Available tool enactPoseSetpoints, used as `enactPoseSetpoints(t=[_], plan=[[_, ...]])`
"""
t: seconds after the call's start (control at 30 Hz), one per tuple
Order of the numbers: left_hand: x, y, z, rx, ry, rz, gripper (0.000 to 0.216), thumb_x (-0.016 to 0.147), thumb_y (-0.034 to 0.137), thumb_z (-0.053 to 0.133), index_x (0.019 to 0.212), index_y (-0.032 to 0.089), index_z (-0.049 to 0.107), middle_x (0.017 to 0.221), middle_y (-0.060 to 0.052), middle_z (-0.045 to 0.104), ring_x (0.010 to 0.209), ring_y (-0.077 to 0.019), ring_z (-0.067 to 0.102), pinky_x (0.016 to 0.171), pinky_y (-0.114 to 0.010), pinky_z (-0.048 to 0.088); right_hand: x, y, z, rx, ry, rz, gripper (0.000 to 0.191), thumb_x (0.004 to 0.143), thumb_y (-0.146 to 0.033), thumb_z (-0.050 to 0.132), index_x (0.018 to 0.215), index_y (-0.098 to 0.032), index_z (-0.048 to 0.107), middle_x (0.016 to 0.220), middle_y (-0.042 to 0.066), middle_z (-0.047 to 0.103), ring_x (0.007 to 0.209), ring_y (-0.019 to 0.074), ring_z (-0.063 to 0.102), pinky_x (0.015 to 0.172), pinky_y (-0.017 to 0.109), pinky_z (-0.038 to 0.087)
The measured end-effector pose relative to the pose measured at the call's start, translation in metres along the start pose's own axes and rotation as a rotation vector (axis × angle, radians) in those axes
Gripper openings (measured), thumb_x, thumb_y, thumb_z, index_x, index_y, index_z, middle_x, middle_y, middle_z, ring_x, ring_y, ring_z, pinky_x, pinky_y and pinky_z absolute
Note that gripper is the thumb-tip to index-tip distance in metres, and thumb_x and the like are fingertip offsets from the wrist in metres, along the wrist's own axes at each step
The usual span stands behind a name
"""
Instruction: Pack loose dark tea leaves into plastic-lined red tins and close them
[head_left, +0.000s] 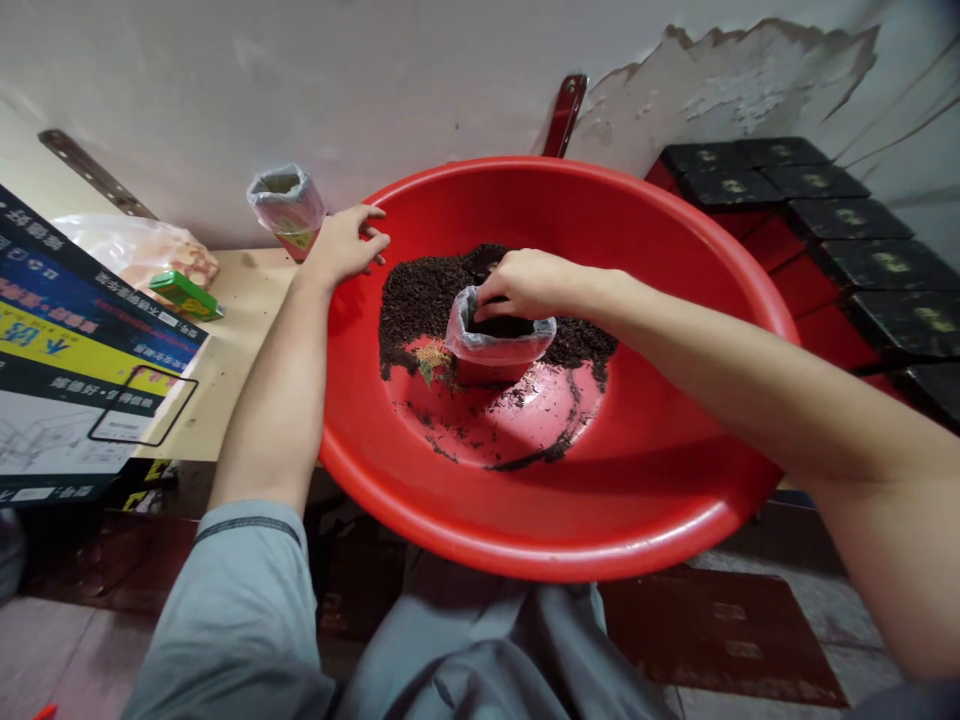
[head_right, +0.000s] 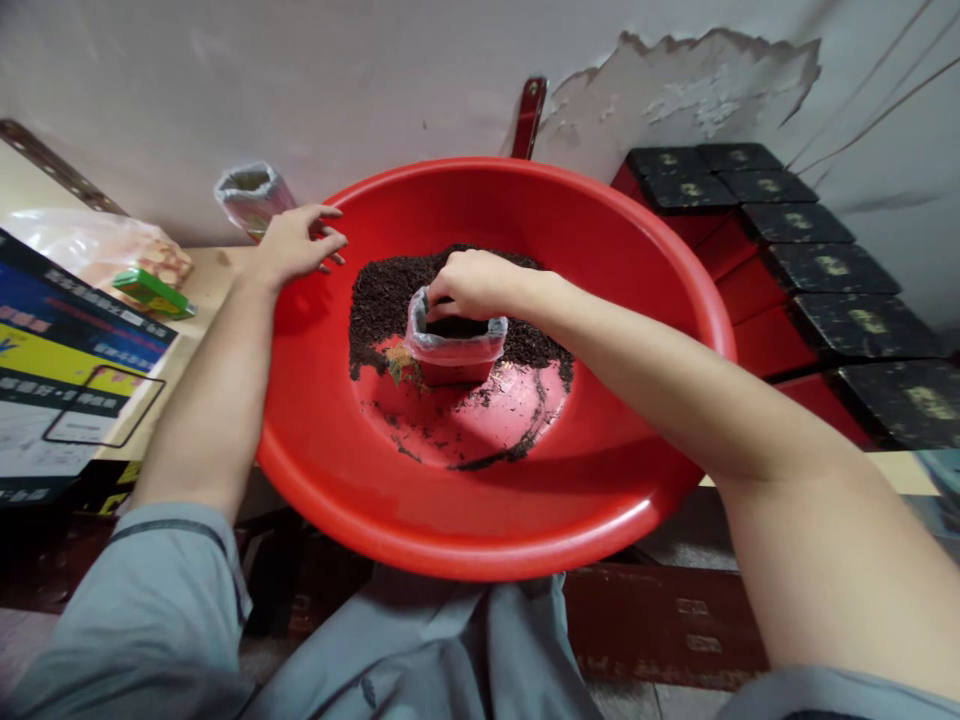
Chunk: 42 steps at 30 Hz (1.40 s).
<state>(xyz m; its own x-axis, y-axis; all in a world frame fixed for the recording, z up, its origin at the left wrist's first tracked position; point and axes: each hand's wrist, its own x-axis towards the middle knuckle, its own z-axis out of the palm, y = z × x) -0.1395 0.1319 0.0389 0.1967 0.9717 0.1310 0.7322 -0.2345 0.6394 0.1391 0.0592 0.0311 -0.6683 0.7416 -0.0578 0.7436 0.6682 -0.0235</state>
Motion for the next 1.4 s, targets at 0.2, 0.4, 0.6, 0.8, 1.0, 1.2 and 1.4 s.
enactPoseSetpoints(t=[0.2, 0.4, 0.6, 0.8, 1.0, 1.2, 1.4], plan=[[-0.004, 0.007, 0.000, 0.036, -0.038, -0.001, 0.047, 0.092, 0.027, 0.067, 0.139, 0.022, 0.067, 0.103, -0.009, 0.081, 0.093, -0.0245, 0.079, 0.070, -0.028, 0.063, -0.002, -0.018, 0.004, -0.186, -0.032, 0.079, 0.021, 0.103, -0.030, 0.062, 0.109, -0.022, 0.081, 0.104, 0.009, 0.081, 0.093, 0.0214, 0.072, 0.079, 0.033, 0.047], [-0.006, 0.010, 0.000, 0.028, -0.072, 0.016, 0.047, 0.095, 0.024, 0.064, 0.142, 0.019, 0.065, 0.111, -0.006, 0.081, 0.092, -0.0228, 0.076, 0.078, -0.035, 0.063, -0.009, -0.026, 0.007, -0.296, -0.031, 0.129, 0.031, 0.106, -0.035, 0.052, 0.111, -0.017, 0.077, 0.102, 0.014, 0.078, 0.092, 0.0246, 0.072, 0.075, 0.033, 0.045], [-0.003, 0.008, 0.005, 0.027, -0.083, 0.011, 0.048, 0.089, 0.022, 0.071, 0.137, 0.025, 0.070, 0.108, -0.006, 0.082, 0.097, -0.0253, 0.079, 0.074, -0.028, 0.061, -0.014, -0.062, 0.010, -0.228, 0.181, 0.247, 0.043, 0.111, -0.034, 0.033, 0.124, -0.015, 0.070, 0.099, 0.015, 0.076, 0.084, 0.0248, 0.068, 0.069, 0.033, 0.043], [-0.003, 0.006, 0.005, -0.008, -0.094, 0.027, 0.052, 0.090, 0.020, 0.069, 0.142, 0.024, 0.067, 0.107, -0.006, 0.081, 0.097, -0.0253, 0.079, 0.073, -0.028, 0.061, 0.022, -0.134, 0.072, 0.159, 0.203, -0.062, 0.056, 0.103, -0.018, 0.035, 0.156, -0.005, 0.050, 0.139, 0.026, 0.066, 0.125, 0.0323, 0.062, 0.105, 0.045, 0.051], [-0.002, 0.005, 0.004, -0.026, -0.097, 0.051, 0.048, 0.092, 0.020, 0.069, 0.139, 0.026, 0.070, 0.107, -0.004, 0.081, 0.093, -0.0229, 0.079, 0.075, -0.028, 0.060, 0.053, -0.163, 0.175, 0.301, -0.081, 0.228, 0.088, 0.103, -0.046, 0.051, 0.162, 0.014, 0.028, 0.171, 0.040, 0.015, 0.163, 0.0477, 0.018, 0.130, 0.060, 0.025], [-0.002, 0.012, 0.003, -0.026, -0.112, 0.090, 0.044, 0.093, 0.018, 0.070, 0.136, 0.027, 0.072, 0.111, -0.001, 0.082, 0.092, -0.0206, 0.078, 0.079, -0.026, 0.058, 0.092, -0.147, 0.207, 0.159, 0.056, 0.428, 0.089, 0.106, -0.051, 0.042, 0.162, 0.016, 0.023, 0.173, 0.038, 0.011, 0.164, 0.0467, 0.013, 0.132, 0.056, 0.014], [-0.005, 0.017, 0.004, 0.050, -0.106, 0.158, 0.044, 0.094, 0.018, 0.066, 0.136, 0.024, 0.071, 0.116, -0.003, 0.082, 0.087, -0.0171, 0.077, 0.080, -0.025, 0.056, 0.119, -0.140, 0.195, 0.132, 0.125, 0.242, 0.063, 0.110, -0.044, 0.034, 0.160, -0.006, 0.044, 0.161, 0.028, 0.045, 0.143, 0.0380, 0.045, 0.120, 0.050, 0.033]])
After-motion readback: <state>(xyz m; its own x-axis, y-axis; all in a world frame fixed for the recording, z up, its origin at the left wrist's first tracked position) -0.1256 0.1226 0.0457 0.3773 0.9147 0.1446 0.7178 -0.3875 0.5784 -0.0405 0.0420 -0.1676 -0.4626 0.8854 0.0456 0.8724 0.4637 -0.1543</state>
